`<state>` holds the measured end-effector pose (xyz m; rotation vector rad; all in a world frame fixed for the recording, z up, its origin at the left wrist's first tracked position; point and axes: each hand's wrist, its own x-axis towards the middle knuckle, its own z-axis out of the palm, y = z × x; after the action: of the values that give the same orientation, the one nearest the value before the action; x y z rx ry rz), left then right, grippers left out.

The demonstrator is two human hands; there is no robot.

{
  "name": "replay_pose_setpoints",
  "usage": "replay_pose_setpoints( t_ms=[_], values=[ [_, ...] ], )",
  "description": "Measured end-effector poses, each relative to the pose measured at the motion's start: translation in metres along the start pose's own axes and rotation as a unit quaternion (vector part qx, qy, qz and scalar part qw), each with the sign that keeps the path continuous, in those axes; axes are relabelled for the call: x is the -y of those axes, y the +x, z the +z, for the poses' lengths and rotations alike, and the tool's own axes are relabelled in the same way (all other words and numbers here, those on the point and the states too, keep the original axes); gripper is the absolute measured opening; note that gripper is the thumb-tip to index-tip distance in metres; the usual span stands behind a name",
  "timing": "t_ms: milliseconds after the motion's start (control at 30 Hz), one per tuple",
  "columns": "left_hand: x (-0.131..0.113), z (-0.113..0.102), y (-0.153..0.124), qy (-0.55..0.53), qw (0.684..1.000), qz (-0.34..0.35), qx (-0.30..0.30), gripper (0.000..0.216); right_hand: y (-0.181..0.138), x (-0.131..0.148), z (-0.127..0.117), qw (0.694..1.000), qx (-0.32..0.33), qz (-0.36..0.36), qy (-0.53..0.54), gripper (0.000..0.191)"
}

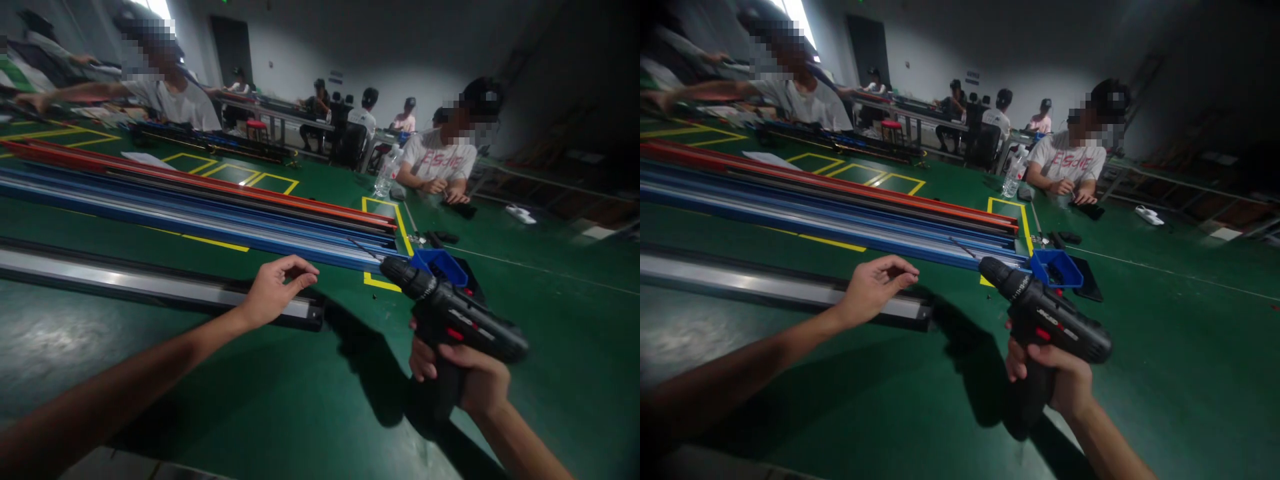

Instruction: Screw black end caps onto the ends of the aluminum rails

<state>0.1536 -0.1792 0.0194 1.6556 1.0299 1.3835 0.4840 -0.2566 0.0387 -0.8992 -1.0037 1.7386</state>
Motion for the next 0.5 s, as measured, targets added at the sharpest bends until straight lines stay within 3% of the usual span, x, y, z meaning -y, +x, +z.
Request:
replay_pose_setpoints(
  t_ms=[100, 233, 500],
  values=[
    [0.006, -0.006, 0.001, -0.026, 0.999, -0.019, -0.02, 0.025, 0.018, -0.02, -0.01, 0.992, 0.042, 0.067, 0.095, 0.04],
    [0.016, -0.009, 0.003, -0.04, 0.998, -0.053, -0.013, 0.022, 0.025, -0.046, -0.031, 0.98, 0.055, 0.125, 0.147, 0.042],
    [0.024, -0.009, 0.004, -0.062, 0.994, -0.088, 0.033, 0.016, 0.022, -0.057, -0.047, 0.955, 0.09, 0.198, 0.202, 0.041]
  ],
)
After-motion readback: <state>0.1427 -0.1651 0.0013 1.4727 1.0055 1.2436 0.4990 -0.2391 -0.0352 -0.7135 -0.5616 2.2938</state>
